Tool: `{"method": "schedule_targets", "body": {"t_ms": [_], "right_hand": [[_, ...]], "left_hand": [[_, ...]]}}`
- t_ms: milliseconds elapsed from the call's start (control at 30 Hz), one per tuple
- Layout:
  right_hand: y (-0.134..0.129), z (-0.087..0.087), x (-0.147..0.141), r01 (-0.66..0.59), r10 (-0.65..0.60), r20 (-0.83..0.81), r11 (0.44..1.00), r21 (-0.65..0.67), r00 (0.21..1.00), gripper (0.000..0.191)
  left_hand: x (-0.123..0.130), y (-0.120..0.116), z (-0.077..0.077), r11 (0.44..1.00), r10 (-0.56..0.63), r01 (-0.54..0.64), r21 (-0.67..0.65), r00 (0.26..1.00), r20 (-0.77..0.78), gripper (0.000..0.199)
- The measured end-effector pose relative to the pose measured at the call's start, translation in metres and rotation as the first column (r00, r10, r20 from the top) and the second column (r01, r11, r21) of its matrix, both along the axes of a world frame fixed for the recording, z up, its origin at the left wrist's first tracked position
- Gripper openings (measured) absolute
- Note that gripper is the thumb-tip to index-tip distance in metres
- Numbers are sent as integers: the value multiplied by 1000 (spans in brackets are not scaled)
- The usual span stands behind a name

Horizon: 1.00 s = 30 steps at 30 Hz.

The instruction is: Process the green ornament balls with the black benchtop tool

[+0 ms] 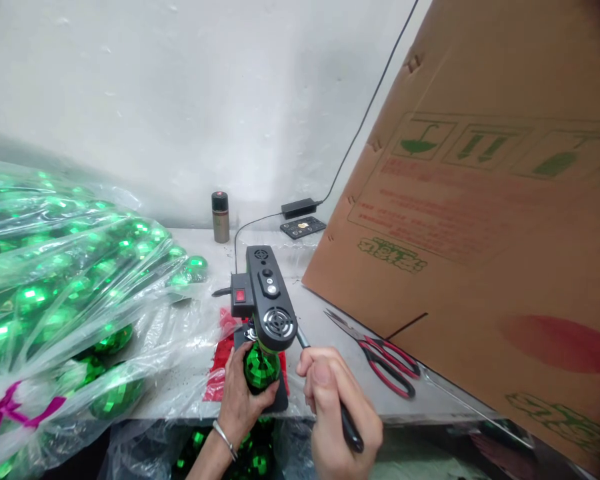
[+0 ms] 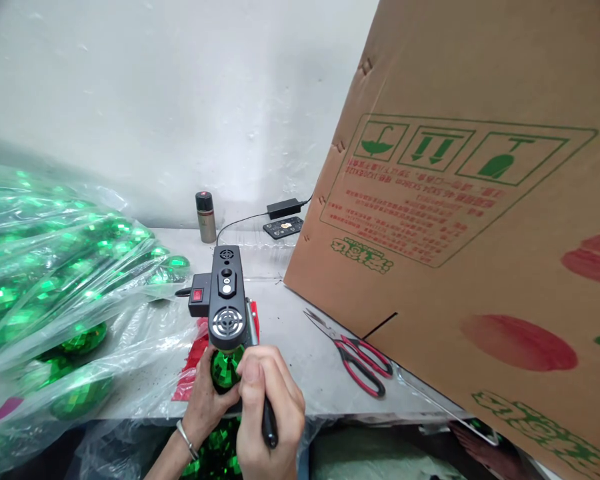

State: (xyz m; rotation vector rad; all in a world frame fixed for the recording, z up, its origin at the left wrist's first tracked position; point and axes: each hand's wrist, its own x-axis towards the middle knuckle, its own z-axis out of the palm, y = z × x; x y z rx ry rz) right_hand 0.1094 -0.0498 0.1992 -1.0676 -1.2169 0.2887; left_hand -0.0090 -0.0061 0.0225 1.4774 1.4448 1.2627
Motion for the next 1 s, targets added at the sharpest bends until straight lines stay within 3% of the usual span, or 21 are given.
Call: {"method": "schedule_targets", "body": {"t_ms": [133,300,433,1000], "right_hand": [[0,-7,-4,27,-26,-22,1000,7,999,34],[7,-28,-4,42,-49,33,982,185,998,38],[11,-40,-5,56,-58,2,976,209,998,38],[12,-56,1,20,-32,43,967,254,999,39]], "left_hand": [[0,0,-5,1000,-1,1,3,1000,-15,73],[1,0,-8,1000,16,-16,18,1000,-18,73],[2,-1,-9,1000,18,-18,-2,1000,-24,75],[6,-4,-33,980,99,-58,193,973,-209,75]]}}
